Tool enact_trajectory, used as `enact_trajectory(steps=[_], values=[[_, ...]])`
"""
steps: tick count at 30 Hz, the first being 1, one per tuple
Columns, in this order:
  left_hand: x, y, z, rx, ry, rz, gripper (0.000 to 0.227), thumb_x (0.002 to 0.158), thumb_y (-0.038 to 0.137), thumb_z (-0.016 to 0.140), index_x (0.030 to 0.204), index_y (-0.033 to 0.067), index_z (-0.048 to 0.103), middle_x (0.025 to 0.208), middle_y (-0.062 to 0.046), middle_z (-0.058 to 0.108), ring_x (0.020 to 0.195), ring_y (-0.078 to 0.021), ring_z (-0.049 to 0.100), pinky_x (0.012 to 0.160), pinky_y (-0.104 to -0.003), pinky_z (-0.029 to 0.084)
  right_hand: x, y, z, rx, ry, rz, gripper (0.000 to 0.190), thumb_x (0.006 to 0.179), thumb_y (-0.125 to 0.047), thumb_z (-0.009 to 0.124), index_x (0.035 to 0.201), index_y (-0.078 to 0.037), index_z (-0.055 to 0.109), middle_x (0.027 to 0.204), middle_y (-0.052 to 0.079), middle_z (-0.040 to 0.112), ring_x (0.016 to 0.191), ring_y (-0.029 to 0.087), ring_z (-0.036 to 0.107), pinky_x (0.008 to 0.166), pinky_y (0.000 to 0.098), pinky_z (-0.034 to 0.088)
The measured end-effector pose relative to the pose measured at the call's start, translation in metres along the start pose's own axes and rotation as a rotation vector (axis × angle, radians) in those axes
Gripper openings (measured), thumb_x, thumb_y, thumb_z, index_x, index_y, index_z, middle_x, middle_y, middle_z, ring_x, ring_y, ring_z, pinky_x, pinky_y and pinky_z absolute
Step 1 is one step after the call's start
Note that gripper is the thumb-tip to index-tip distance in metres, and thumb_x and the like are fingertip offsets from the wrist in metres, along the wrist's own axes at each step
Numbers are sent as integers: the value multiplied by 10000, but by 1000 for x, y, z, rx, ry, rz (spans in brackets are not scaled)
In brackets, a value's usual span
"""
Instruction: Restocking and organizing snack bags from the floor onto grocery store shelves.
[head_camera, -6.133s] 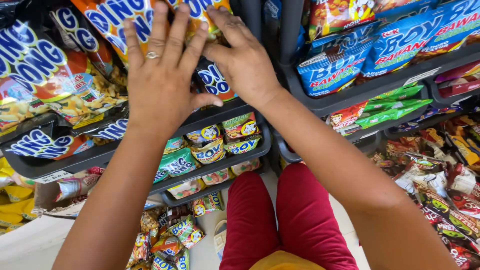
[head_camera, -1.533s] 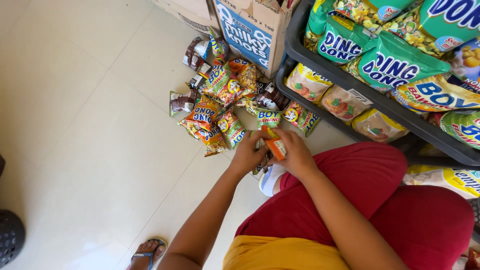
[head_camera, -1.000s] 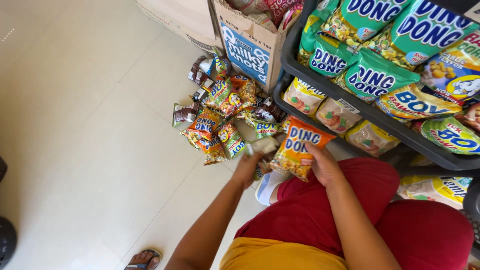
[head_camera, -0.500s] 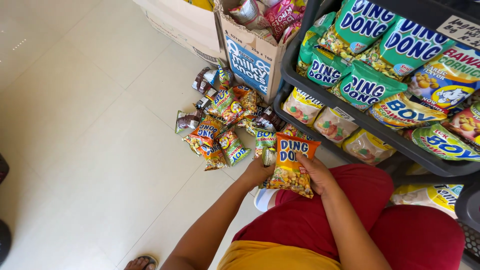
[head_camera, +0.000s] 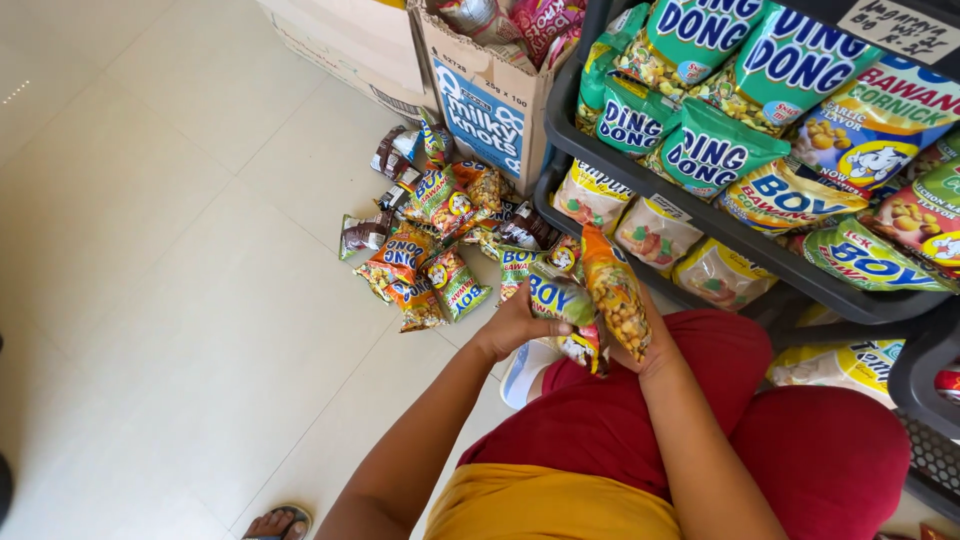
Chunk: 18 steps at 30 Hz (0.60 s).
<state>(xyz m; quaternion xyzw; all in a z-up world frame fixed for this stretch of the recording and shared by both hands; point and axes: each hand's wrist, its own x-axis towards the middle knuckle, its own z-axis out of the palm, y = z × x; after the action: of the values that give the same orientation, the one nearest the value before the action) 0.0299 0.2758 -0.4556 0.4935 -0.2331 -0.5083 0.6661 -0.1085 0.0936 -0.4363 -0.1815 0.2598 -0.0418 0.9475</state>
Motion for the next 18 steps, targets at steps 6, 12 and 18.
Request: enact_trajectory(steps=[6, 12, 18], values=[[-16, 13, -7, -407, 191, -138, 690, 840, 219, 813, 1401, 49, 449, 1250, -158, 688, 1080, -260, 719, 961, -452, 590, -6, -15, -13, 68, 27, -300, 558, 958, -414, 607, 1424, -107, 585, 1400, 66, 665, 1314, 292, 592, 1132, 493, 456], [-20, 1, -18, -307, 391, -224, 553, 840, 338, 800, 1269, 50, 602, 1178, -127, 744, 1015, -236, 749, 884, -416, 609, -12, -8, -6, 30, 25, -243, 650, 855, -498, 710, 1364, -109, 601, 1281, 87, 705, 1148, 296, 689, 989, 517, 537], [-7, -12, -2, 408, 768, -144, 711, 714, 453, 872, 1217, 34, 595, 1028, -122, 778, 908, -253, 774, 808, -367, 603, 15, 13, -45, -402, 257, -285, 583, 849, -395, 824, 1304, -87, 629, 1167, 55, 731, 999, 190, 712, 892, 365, 574]])
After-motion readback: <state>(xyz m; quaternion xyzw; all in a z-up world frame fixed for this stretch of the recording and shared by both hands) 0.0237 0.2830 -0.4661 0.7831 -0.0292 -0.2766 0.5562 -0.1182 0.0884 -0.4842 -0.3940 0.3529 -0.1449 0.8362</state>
